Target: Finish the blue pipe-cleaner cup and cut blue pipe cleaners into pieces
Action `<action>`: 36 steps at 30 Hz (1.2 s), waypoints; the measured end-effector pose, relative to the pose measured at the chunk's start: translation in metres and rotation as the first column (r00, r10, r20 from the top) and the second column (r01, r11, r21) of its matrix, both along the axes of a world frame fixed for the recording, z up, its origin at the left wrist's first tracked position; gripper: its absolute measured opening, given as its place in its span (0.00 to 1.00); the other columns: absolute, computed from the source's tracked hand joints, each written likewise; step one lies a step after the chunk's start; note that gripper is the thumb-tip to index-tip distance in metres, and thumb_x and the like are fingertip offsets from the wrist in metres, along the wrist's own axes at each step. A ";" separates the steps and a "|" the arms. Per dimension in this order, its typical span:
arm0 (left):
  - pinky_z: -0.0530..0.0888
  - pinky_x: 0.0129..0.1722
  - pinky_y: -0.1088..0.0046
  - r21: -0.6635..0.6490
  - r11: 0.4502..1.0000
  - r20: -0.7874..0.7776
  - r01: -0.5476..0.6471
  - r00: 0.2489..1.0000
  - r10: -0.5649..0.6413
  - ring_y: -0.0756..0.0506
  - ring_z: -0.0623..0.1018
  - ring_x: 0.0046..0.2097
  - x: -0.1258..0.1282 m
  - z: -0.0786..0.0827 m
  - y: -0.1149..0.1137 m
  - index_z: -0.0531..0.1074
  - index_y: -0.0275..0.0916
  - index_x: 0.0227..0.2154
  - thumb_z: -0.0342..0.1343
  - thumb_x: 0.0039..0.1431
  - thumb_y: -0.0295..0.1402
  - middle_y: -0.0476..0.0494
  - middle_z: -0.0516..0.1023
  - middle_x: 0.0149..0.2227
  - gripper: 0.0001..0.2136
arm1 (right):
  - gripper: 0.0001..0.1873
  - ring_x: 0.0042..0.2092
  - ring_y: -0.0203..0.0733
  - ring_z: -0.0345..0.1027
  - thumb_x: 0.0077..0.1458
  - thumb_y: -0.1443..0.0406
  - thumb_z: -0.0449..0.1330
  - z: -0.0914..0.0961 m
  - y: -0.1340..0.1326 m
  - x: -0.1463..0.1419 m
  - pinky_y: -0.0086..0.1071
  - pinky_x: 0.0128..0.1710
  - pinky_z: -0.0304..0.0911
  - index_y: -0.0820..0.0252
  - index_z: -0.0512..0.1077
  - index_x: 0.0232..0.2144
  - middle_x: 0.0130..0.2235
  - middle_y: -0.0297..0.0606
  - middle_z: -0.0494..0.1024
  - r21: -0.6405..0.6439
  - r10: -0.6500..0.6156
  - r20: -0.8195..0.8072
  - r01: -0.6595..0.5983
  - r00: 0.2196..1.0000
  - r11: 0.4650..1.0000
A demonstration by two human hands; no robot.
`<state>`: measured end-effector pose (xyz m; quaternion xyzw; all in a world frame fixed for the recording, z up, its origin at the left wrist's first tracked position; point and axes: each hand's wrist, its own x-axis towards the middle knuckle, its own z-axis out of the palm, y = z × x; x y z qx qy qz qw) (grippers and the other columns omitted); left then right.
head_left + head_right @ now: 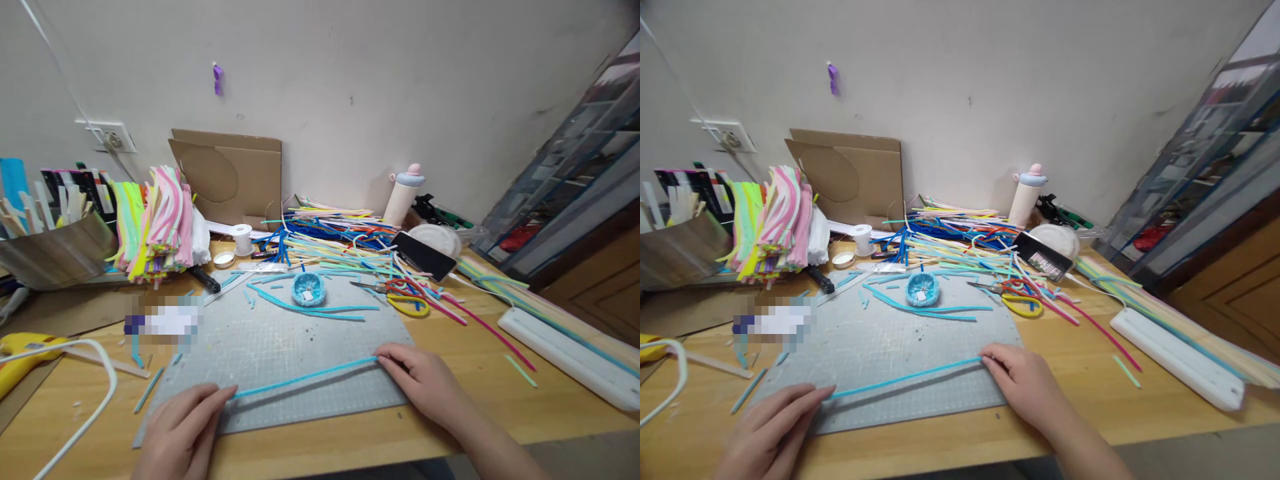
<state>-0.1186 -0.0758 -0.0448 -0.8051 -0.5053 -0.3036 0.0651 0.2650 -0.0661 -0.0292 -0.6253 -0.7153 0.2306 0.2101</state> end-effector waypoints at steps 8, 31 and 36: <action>0.72 0.34 0.68 0.010 0.994 -0.045 -0.110 0.993 0.110 0.44 0.75 0.36 -0.015 -0.001 0.003 0.76 0.48 0.34 0.49 0.57 0.41 0.45 0.74 0.36 0.11 | 0.15 0.42 0.42 0.72 0.61 0.61 0.47 0.000 -0.006 -0.009 0.34 0.41 0.64 0.51 0.74 0.40 0.42 0.36 0.79 0.051 0.109 0.060 -0.112 0.992 0.992; 0.66 0.39 0.65 -0.016 0.993 -0.021 -0.113 0.993 0.113 0.43 0.74 0.37 0.009 0.002 -0.002 0.72 0.44 0.34 0.53 0.55 0.38 0.47 0.76 0.33 0.07 | 0.11 0.43 0.49 0.65 0.55 0.65 0.51 -0.003 -0.004 -0.033 0.41 0.42 0.60 0.57 0.72 0.38 0.42 0.44 0.72 0.214 -0.123 0.216 0.076 0.969 0.974; 0.66 0.39 0.65 -0.011 0.995 -0.007 -0.098 0.995 0.098 0.43 0.74 0.37 0.010 0.002 -0.001 0.72 0.45 0.35 0.53 0.55 0.36 0.48 0.76 0.33 0.06 | 0.23 0.47 0.47 0.61 0.50 0.78 0.50 0.013 -0.001 -0.075 0.43 0.48 0.52 0.52 0.69 0.45 0.46 0.41 0.71 0.187 0.211 0.326 -0.281 0.922 0.941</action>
